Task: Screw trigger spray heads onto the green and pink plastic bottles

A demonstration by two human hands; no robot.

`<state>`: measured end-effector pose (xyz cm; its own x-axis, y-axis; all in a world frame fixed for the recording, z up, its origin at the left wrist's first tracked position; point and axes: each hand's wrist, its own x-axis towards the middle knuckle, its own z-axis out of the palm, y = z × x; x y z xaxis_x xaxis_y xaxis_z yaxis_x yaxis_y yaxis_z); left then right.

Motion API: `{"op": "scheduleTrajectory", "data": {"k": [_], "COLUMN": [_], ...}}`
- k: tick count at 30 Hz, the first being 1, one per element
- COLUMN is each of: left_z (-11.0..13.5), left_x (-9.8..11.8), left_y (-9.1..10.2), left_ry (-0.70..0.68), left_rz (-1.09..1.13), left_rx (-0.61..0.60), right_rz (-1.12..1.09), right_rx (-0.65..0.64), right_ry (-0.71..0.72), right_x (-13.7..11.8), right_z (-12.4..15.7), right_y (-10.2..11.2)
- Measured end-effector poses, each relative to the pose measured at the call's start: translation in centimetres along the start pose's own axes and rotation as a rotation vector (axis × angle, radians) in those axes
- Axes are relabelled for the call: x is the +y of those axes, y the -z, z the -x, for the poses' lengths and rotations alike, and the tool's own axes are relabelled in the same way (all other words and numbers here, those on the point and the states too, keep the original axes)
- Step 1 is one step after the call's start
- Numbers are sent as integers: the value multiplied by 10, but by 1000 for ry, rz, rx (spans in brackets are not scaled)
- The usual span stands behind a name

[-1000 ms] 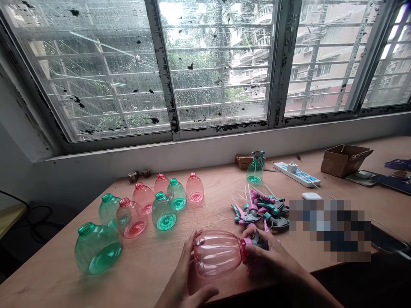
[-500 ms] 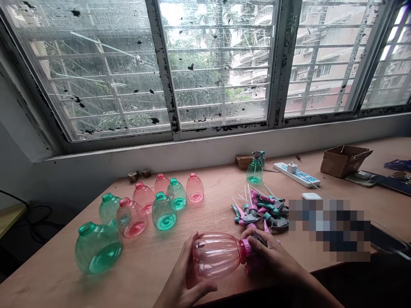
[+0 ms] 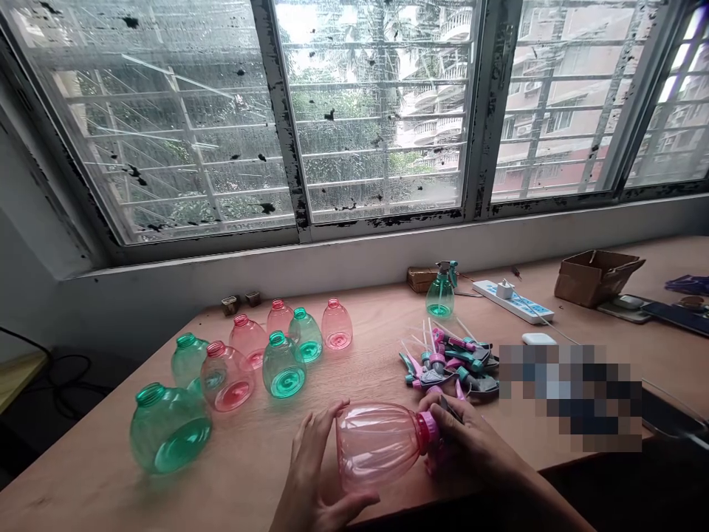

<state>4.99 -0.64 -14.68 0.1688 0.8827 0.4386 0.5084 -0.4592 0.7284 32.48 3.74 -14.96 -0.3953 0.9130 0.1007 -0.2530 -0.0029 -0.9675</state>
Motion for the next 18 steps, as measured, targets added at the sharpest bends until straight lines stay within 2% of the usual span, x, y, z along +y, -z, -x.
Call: {"op": "scheduleTrajectory", "data": {"k": [3, 8, 11, 14, 18], "left_z": [0, -3, -2, -1, 0], "left_x": [-4, -3, -1, -3, -9], "left_y": [-4, -4, -2, -1, -2], "left_ry": [30, 149, 147, 87, 79], "left_rz": [59, 498, 516, 345, 249], "left_rx": [12, -142, -172, -154, -128], "right_rz": [16, -40, -20, 117, 300], "right_rx": [-10, -106, -77, 60, 396], "right_ry": [-25, 4, 34, 76, 152], "right_x": [-1, -8, -13, -26, -65], "right_z": [2, 18, 29, 37, 45], "right_y": [0, -6, -4, 11, 49]}}
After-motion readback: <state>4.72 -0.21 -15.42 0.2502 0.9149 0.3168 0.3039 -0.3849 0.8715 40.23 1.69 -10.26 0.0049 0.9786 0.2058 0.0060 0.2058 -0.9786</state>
